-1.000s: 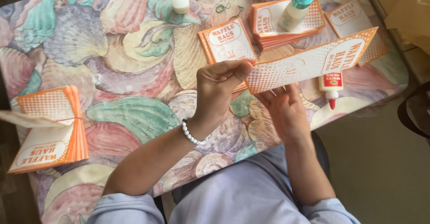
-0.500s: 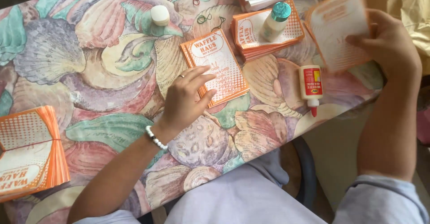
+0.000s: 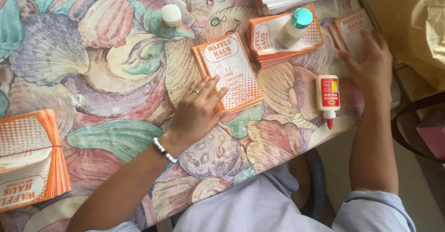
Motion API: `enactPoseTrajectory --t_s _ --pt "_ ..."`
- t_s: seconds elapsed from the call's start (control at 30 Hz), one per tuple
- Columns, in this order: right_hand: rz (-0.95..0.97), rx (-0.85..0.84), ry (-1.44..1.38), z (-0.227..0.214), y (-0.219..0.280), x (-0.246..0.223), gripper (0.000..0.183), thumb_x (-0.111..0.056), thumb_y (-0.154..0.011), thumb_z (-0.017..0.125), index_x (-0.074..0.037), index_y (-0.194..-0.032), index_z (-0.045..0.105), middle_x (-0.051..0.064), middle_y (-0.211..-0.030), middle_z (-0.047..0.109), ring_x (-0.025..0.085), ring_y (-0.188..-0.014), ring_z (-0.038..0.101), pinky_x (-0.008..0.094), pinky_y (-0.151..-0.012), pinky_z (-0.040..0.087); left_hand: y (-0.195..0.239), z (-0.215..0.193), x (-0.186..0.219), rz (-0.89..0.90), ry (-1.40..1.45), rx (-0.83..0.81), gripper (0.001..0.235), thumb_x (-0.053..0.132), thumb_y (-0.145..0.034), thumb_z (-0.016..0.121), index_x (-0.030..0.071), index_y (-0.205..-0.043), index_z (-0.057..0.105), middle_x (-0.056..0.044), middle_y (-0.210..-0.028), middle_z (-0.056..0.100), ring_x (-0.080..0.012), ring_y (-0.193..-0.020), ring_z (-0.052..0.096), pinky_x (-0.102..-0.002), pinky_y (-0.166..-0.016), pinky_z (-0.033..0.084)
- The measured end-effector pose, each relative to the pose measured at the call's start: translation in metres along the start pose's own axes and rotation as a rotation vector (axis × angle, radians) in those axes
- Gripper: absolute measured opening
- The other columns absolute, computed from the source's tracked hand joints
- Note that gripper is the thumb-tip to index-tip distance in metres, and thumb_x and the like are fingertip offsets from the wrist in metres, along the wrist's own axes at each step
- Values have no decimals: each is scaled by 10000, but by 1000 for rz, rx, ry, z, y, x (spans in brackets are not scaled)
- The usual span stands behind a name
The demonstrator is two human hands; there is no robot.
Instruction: Gluing and folding paper bags at a workstation
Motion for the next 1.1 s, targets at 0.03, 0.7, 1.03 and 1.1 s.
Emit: enactPoseTrajectory --t_s 0.03,0.7,1.03,1.1 --pt "-179 175 -52 -9 6 -10 551 -214 -1050 739 115 -1459 571 338 -1461 504 485 -1327 468 608 -1037 401 0 0 1 7 -5 6 579 362 -914 751 88 -1404 611 -234 -1506 525 -392 -1354 541 -508 -1198 364" --pt "-237 200 -299 62 75 -149 223 -139 -906 869 -155 -1120 808 92 -887 764 280 -851 732 364 -732 549 6 32 -18 -22 -29 111 609 497 -848 786 62 -1261 682 -201 -1332 650 -373 -1313 600 -550 -1118 424" --pt "-659 590 30 28 153 -212 151 -61 -892 891 -146 -1004 837 191 -1498 612 494 -1410 477 595 -1122 424 3 -23 -1 137 45 452 592 266 -927 808 109 -1428 535 -233 -1517 428 -421 -1491 324 -620 -1226 251" --pt "-712 544 39 34 171 -230 165 -102 -861 891 -178 -993 827 179 -1481 608 490 -1408 477 602 -1134 416 3 -26 8 211 -21 456 599 249 -926 813 144 -1445 533 -218 -1520 433 -400 -1504 299 -610 -1243 205"
Point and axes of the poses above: each hand's wrist, its own y-axis away from the middle knuckle, its own z-axis out of the palm, x = y × z, the point moved 6 cm from there along -y, towards the middle knuckle
